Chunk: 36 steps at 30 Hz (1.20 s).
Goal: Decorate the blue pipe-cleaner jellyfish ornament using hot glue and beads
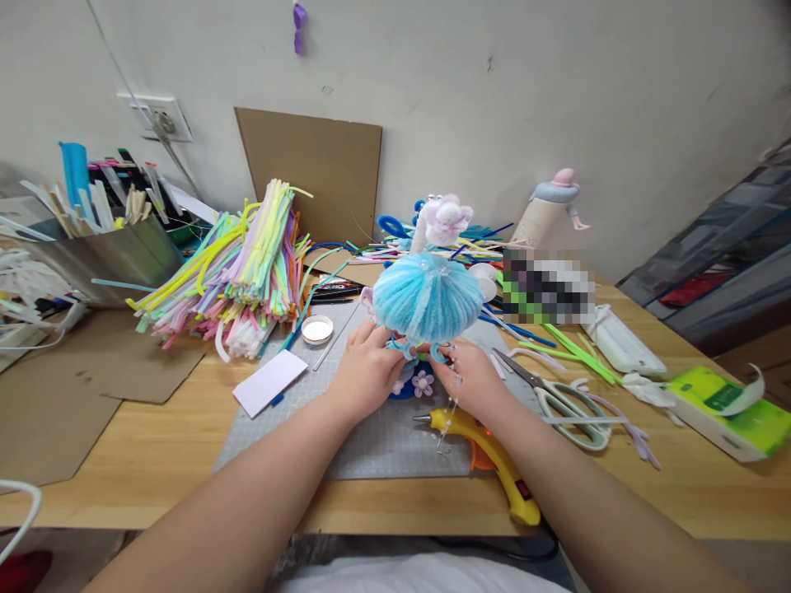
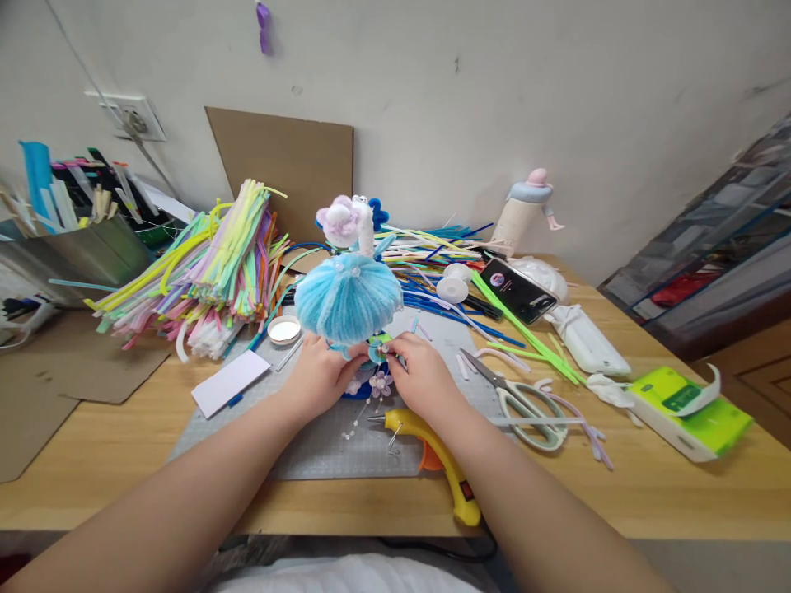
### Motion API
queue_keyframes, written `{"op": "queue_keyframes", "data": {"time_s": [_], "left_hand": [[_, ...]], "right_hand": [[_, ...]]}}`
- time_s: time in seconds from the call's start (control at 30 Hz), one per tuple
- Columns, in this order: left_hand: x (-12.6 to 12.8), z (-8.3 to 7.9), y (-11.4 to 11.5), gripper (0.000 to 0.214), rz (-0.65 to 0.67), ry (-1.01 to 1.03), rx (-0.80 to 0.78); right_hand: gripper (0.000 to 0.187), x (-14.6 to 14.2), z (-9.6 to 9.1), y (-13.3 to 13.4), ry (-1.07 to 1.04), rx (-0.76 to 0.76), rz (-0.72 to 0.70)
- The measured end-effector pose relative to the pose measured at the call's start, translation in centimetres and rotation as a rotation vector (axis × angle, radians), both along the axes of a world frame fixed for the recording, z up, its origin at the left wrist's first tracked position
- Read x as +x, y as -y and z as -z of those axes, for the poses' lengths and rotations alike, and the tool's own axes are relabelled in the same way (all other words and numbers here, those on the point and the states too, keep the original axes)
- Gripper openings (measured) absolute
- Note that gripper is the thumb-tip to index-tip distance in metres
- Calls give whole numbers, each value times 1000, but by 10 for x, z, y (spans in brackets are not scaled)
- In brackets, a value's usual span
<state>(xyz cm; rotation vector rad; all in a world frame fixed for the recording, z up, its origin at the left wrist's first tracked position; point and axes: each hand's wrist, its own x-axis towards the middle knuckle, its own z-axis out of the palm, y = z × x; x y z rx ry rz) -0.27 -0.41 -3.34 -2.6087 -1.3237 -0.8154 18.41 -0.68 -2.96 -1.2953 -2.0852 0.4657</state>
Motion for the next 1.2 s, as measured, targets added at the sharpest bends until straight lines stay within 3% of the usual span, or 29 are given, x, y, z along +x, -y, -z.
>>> {"op": "queue_keyframes", "data": {"time_s": [0.27, 0.7, 1.2], "left_hand": [[-1, 3, -1, 23, -7, -31, 42], [-2, 7, -2, 20, 6, -10, 30], [-11, -1, -5, 29, -22, 106, -18]], "right_hand": [[10, -1, 9, -4, 64, 35, 57], [13, 0, 19, -14, 34, 29, 27], [13, -2, 15, -11, 31, 46, 30]]}}
